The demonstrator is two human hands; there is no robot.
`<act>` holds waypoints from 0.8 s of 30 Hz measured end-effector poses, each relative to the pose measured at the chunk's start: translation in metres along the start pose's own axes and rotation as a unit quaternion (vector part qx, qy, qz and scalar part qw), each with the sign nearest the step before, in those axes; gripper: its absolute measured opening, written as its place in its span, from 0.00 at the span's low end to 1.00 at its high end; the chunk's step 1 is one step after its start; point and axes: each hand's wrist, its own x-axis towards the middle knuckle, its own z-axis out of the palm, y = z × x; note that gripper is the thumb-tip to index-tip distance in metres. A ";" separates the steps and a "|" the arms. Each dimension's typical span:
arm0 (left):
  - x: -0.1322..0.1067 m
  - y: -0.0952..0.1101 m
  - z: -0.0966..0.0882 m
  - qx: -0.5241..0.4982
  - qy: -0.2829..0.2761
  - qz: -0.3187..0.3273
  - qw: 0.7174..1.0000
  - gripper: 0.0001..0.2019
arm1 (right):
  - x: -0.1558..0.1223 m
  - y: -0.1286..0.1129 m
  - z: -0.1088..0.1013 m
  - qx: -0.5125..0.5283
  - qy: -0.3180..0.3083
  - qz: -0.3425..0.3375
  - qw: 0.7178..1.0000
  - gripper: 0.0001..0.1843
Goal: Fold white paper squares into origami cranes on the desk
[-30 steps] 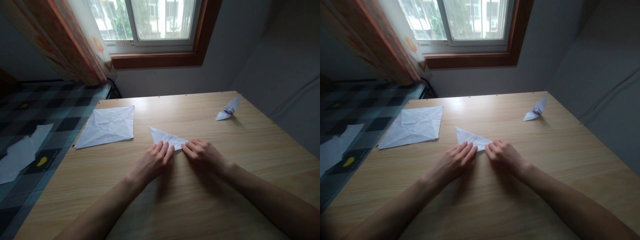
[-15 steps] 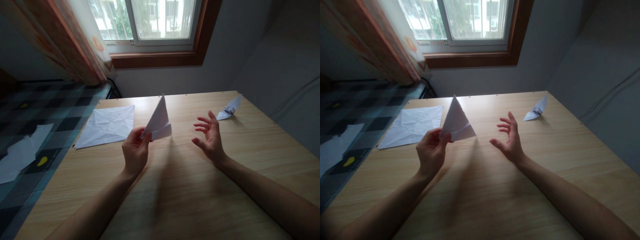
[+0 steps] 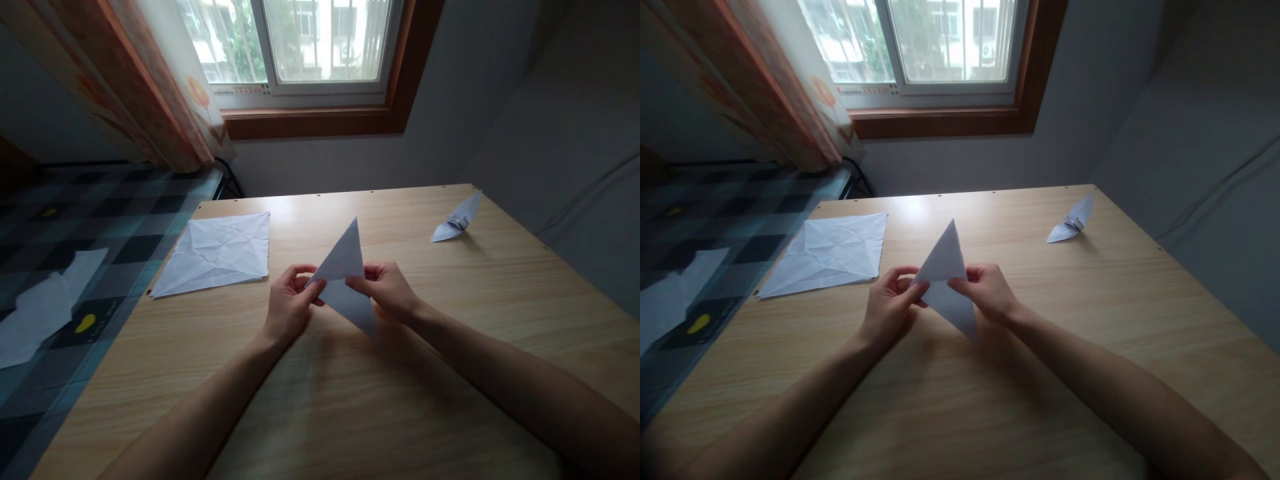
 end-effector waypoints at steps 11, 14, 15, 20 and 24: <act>0.006 0.001 -0.004 -0.014 0.049 0.006 0.999 0.18 | 0.007 0.012 -0.004 -0.011 -0.009 0.030 0.999 0.19; 0.008 -0.002 -0.007 -0.017 0.054 0.008 0.998 0.18 | 0.005 0.014 -0.005 -0.033 -0.010 0.028 0.999 0.20; 0.009 -0.003 -0.008 -0.014 0.061 0.013 0.998 0.18 | 0.005 0.015 -0.006 -0.040 -0.005 0.026 0.999 0.20; 0.008 -0.004 -0.013 0.029 0.096 0.068 0.993 0.21 | 0.004 0.017 -0.012 -0.038 0.067 -0.007 0.997 0.17; -0.004 -0.011 -0.007 0.104 0.010 0.131 0.986 0.28 | 0.004 0.015 -0.009 -0.014 0.120 -0.030 0.992 0.15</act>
